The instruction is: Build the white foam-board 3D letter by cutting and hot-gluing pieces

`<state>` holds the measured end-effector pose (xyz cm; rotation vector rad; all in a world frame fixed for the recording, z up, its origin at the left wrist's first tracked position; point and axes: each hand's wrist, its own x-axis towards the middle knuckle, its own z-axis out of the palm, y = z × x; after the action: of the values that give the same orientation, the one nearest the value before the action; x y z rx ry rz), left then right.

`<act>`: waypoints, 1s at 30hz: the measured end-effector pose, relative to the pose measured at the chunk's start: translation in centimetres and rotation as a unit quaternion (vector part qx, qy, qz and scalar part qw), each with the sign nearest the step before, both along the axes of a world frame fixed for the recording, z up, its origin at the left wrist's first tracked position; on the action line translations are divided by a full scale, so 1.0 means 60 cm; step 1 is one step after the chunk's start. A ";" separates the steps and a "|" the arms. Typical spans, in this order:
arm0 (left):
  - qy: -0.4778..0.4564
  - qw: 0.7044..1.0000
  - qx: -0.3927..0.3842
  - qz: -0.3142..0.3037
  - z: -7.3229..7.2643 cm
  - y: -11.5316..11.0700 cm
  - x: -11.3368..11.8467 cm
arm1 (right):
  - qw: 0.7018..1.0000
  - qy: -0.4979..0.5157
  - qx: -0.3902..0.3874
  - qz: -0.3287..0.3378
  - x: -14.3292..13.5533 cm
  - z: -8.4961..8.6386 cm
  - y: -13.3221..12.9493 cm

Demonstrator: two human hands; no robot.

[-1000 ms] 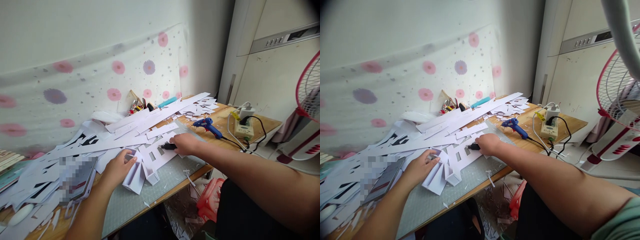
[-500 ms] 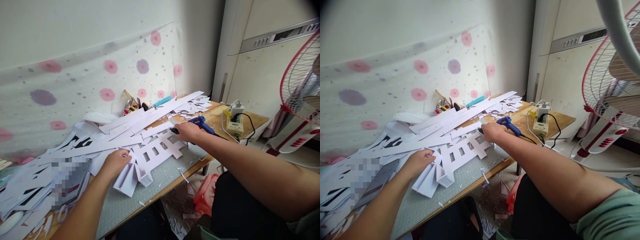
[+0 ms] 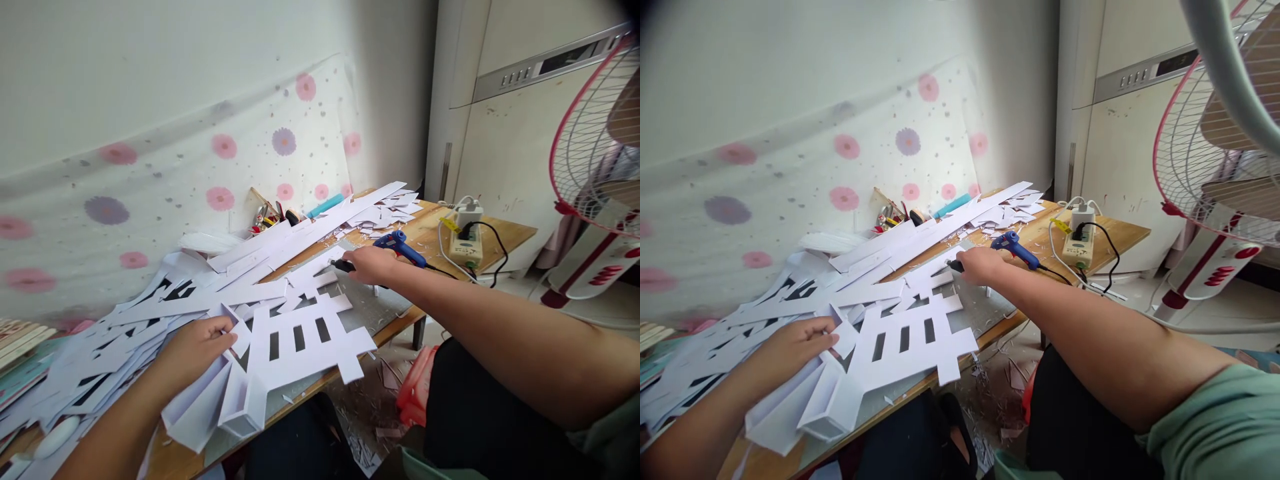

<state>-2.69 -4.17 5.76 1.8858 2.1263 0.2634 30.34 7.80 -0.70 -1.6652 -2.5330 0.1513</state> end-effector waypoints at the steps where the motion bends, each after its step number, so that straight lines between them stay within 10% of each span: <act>1: -0.011 0.999 -0.029 -0.012 0.002 -0.004 -0.001 | 1.000 0.001 0.001 0.007 -0.002 0.001 -0.003; 14: -0.184 0.975 -0.106 -0.070 -0.062 0.005 -0.021 | 0.999 -0.023 -0.020 0.033 -0.016 -0.007 -0.001; 30: -0.067 0.962 -0.124 -0.232 -0.069 0.137 -0.043 | 0.998 -0.035 -0.045 -0.018 -0.017 -0.004 0.021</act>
<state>-5.26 4.06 1.60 2.0715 1.4934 0.0178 29.31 9.06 -0.93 -1.7773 -2.5811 0.2118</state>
